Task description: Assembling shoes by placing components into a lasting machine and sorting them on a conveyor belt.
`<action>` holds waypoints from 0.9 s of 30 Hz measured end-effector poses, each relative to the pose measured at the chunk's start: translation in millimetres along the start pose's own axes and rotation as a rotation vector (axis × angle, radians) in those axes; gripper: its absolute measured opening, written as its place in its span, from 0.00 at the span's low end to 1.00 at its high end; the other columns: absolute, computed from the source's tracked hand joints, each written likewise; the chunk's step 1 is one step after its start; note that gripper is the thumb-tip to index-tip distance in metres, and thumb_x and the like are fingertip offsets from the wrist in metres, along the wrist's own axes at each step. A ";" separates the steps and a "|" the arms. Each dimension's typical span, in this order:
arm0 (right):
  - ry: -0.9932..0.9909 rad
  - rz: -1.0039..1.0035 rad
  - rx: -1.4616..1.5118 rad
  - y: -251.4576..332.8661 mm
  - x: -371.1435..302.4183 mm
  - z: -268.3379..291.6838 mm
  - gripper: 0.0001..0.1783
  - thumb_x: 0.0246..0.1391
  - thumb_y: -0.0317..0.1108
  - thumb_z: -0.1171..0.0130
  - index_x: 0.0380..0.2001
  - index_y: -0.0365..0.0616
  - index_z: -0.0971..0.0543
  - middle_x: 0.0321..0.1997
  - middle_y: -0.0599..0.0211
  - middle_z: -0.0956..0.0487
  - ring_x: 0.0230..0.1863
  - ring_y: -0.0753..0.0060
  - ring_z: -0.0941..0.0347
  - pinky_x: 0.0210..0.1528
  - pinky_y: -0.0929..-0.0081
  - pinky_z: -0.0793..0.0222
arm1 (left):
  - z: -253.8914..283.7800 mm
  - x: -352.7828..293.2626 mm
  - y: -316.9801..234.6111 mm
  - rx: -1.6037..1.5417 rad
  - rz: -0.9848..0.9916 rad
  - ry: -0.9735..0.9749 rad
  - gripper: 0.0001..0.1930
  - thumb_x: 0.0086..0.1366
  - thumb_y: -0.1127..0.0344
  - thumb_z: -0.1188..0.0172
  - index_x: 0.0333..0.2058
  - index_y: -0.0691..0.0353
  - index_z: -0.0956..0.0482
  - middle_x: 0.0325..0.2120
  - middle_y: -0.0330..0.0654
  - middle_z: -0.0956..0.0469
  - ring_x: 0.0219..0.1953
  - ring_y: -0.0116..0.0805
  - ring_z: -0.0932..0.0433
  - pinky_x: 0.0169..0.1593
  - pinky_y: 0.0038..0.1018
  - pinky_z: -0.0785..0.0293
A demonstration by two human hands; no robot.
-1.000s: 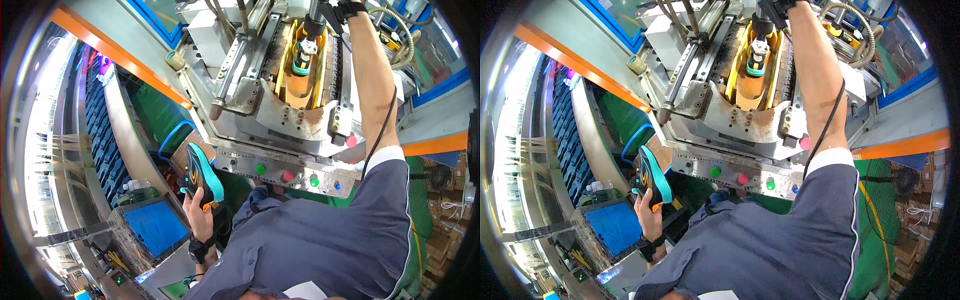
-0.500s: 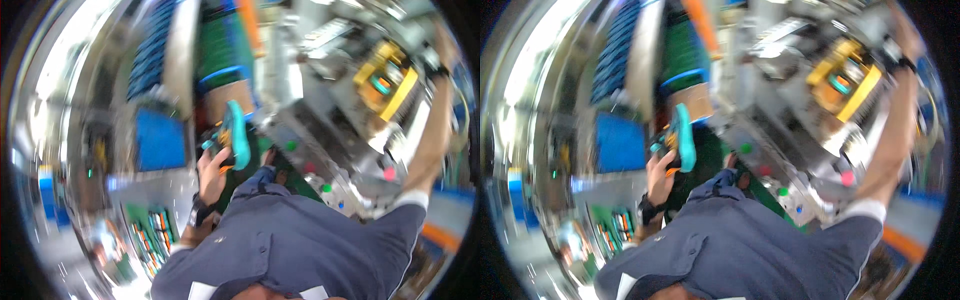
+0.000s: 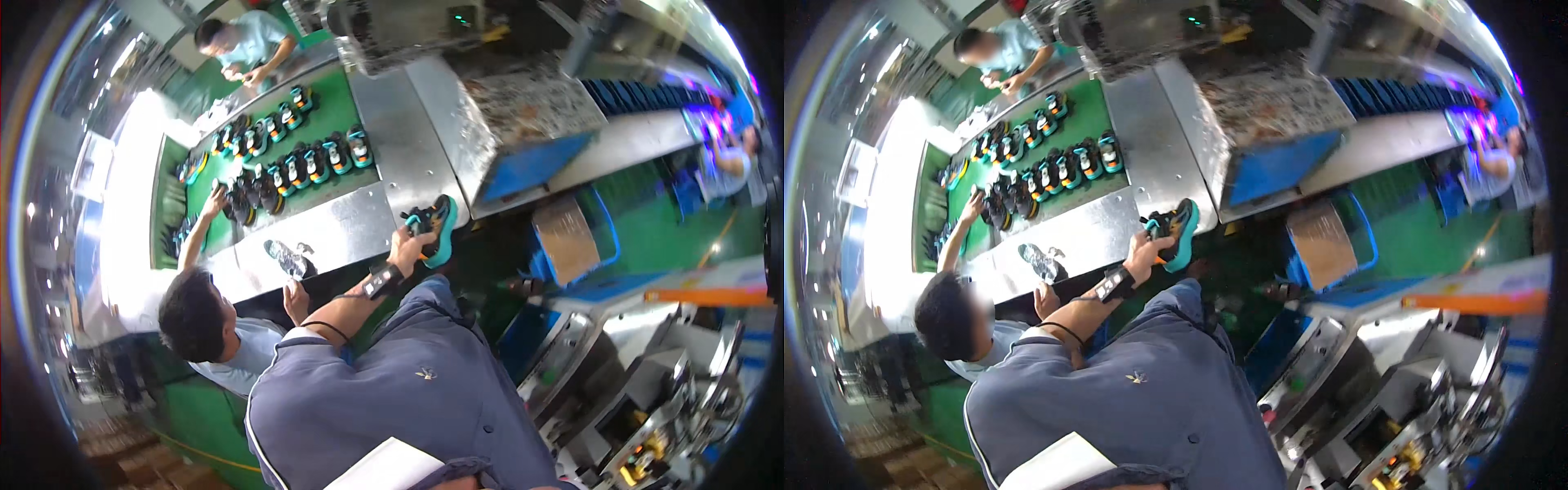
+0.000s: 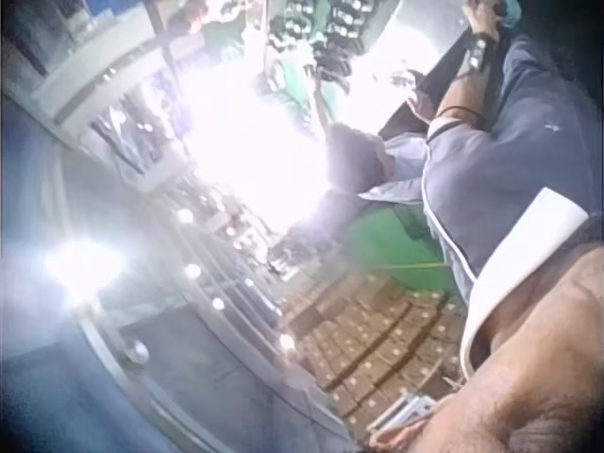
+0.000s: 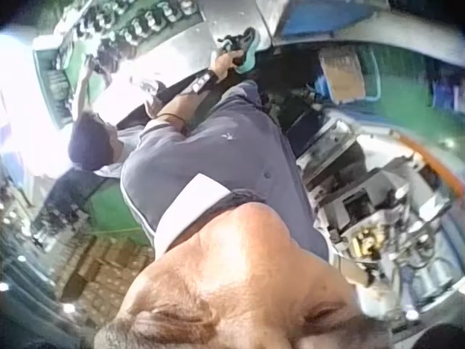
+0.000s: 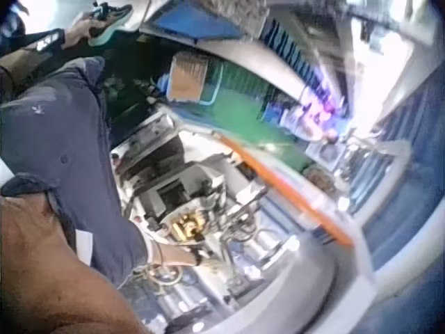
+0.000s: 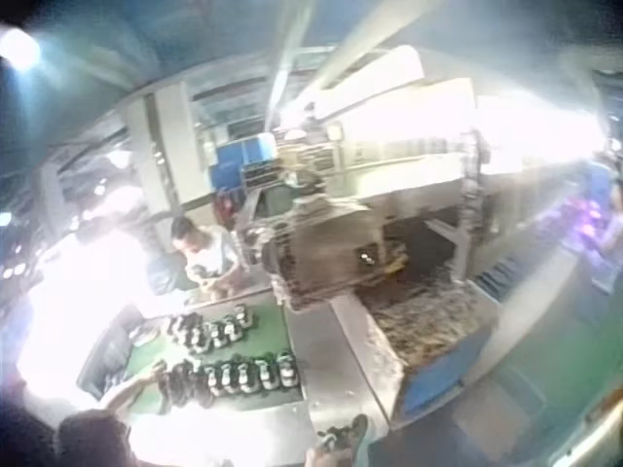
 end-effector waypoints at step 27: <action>1.170 1.112 0.768 1319.0 -268.5 -127.6 0.33 0.53 0.42 0.36 0.58 0.38 0.32 0.49 0.55 0.21 0.46 0.66 0.23 0.49 0.72 0.28 | 132.7 350.4 -45.1 0.528 -0.440 -0.362 0.35 0.52 0.70 0.34 0.58 0.66 0.38 0.56 0.59 0.35 0.61 0.56 0.38 0.64 0.41 0.42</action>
Point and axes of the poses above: each hand's wrist, its own x-axis towards the middle knuckle, its own z-axis out of the back of the hand, y = z × x, the point moved 9 cm from there along x, towards the middle knuckle
